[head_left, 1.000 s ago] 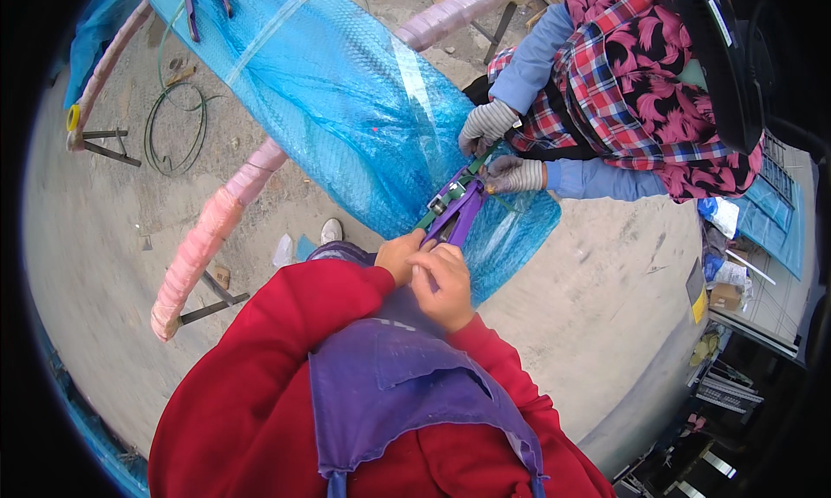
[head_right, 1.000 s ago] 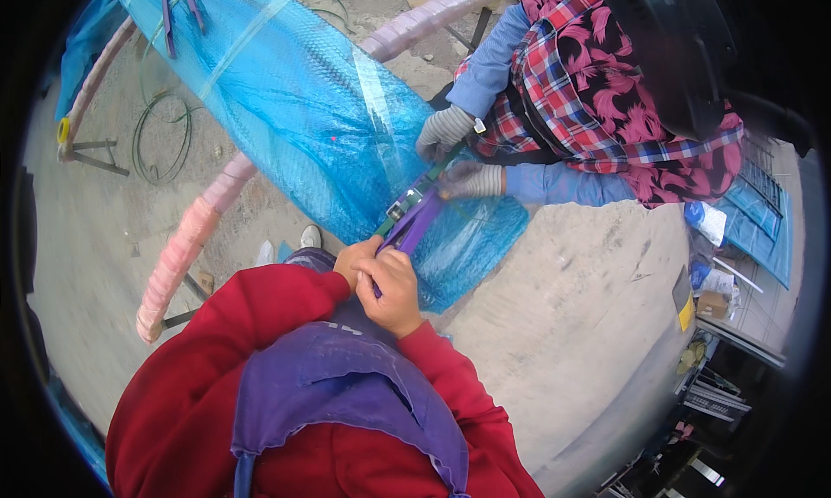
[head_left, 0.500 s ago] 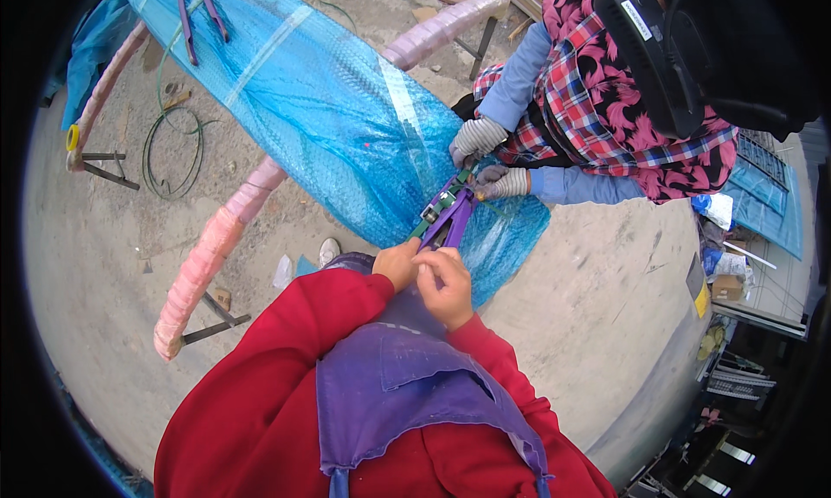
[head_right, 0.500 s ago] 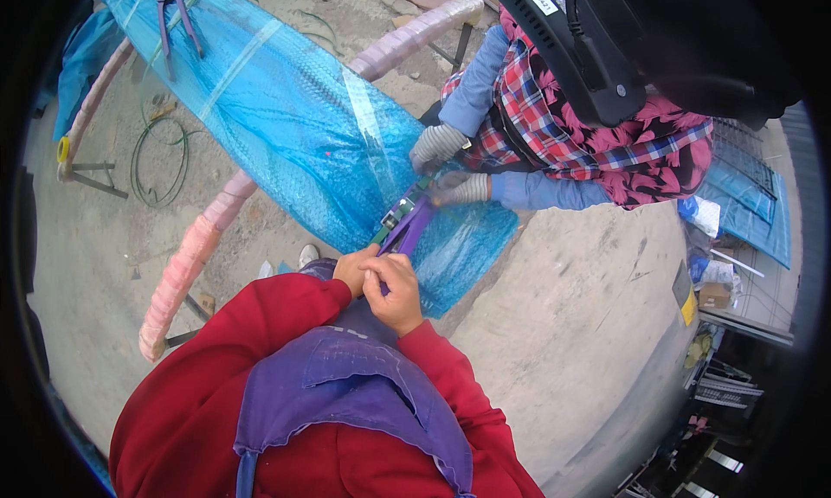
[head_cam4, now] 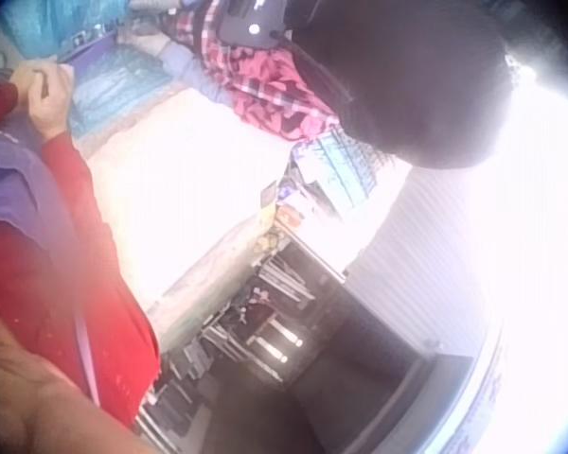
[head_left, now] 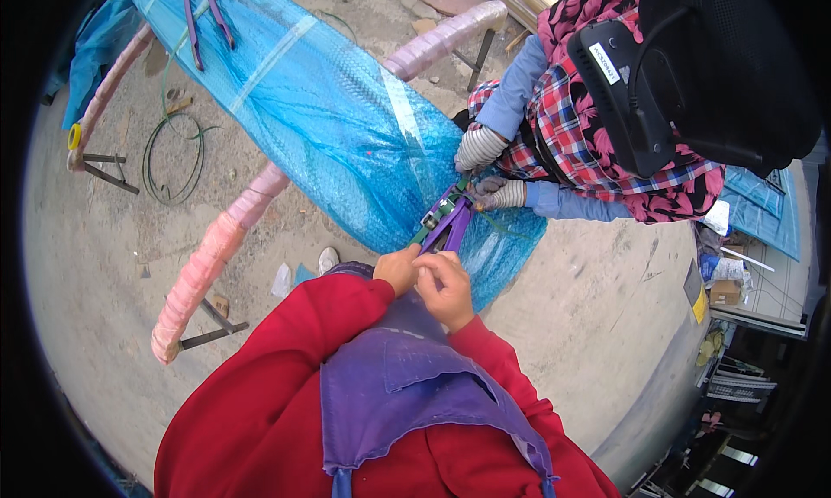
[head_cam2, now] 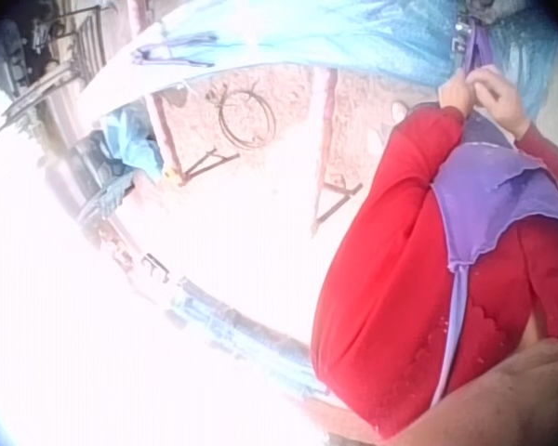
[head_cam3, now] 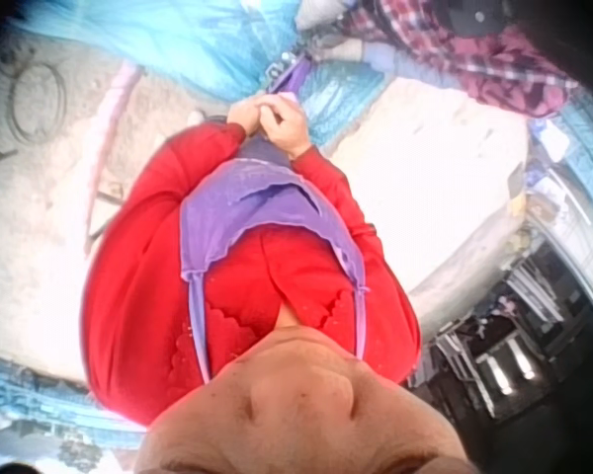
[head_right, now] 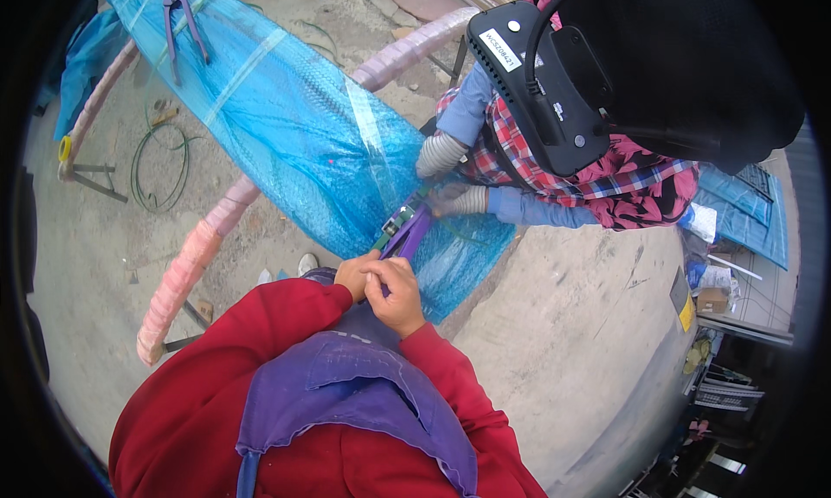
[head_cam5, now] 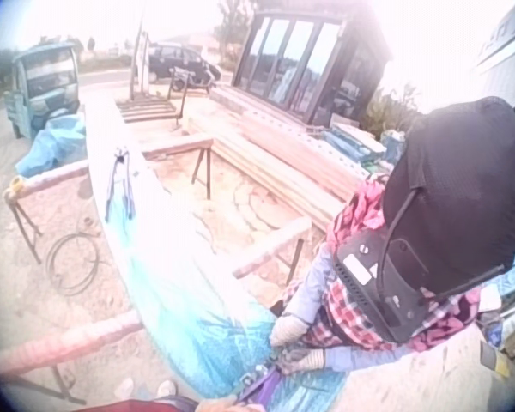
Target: The person uses a purple strap tensioner to tighten green straps around a long blue-wrapped package resting on a metal stand. A coworker assists by holding the strap. The person then walks into a warehouse and picks up a black metal gate.
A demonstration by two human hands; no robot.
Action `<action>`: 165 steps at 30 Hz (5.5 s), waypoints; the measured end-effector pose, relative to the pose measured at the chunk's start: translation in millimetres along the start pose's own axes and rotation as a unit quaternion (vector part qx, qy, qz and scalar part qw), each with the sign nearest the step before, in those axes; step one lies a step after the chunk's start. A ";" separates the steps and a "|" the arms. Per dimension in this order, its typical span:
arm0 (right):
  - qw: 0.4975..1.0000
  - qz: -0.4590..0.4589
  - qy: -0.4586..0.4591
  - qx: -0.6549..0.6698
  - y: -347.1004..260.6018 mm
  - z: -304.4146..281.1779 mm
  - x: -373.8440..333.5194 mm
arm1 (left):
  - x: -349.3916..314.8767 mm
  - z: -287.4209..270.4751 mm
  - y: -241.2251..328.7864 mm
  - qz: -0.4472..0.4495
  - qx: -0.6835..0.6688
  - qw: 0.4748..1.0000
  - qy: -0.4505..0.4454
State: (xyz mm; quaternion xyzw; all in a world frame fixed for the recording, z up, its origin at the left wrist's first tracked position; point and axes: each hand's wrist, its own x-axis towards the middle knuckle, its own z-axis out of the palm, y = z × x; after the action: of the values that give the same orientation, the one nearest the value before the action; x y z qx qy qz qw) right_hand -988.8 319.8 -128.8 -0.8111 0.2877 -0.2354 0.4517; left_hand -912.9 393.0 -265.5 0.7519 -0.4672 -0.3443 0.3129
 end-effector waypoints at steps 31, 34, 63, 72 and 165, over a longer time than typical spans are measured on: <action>1.000 -0.011 -0.016 -0.012 -3.3 11.4 -19.2 | -17.9 9.7 -11.6 0.016 -0.005 1.000 0.024; 1.000 -0.012 -0.021 -0.016 -0.4 16.0 -23.8 | -20.7 13.3 -18.3 0.016 -0.003 1.000 0.026; 0.926 0.241 0.184 0.225 104.0 -35.7 43.7 | -36.0 19.8 -1.4 -0.034 0.020 0.999 0.015; 0.978 0.074 -0.181 -0.072 67.8 -6.0 -8.1 | -24.0 -15.4 -34.2 -0.266 -0.545 0.761 -0.231; 0.993 -0.093 0.025 -0.061 -19.2 41.8 -60.1 | -32.2 17.0 -13.0 -0.010 -0.176 0.984 0.006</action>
State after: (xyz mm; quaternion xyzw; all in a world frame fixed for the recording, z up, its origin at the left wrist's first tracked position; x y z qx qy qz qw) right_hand -1000.6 393.7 -139.6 -0.8542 0.2358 -0.2789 0.3701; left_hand -930.9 424.8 -278.1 0.6919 -0.3900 -0.4196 0.4395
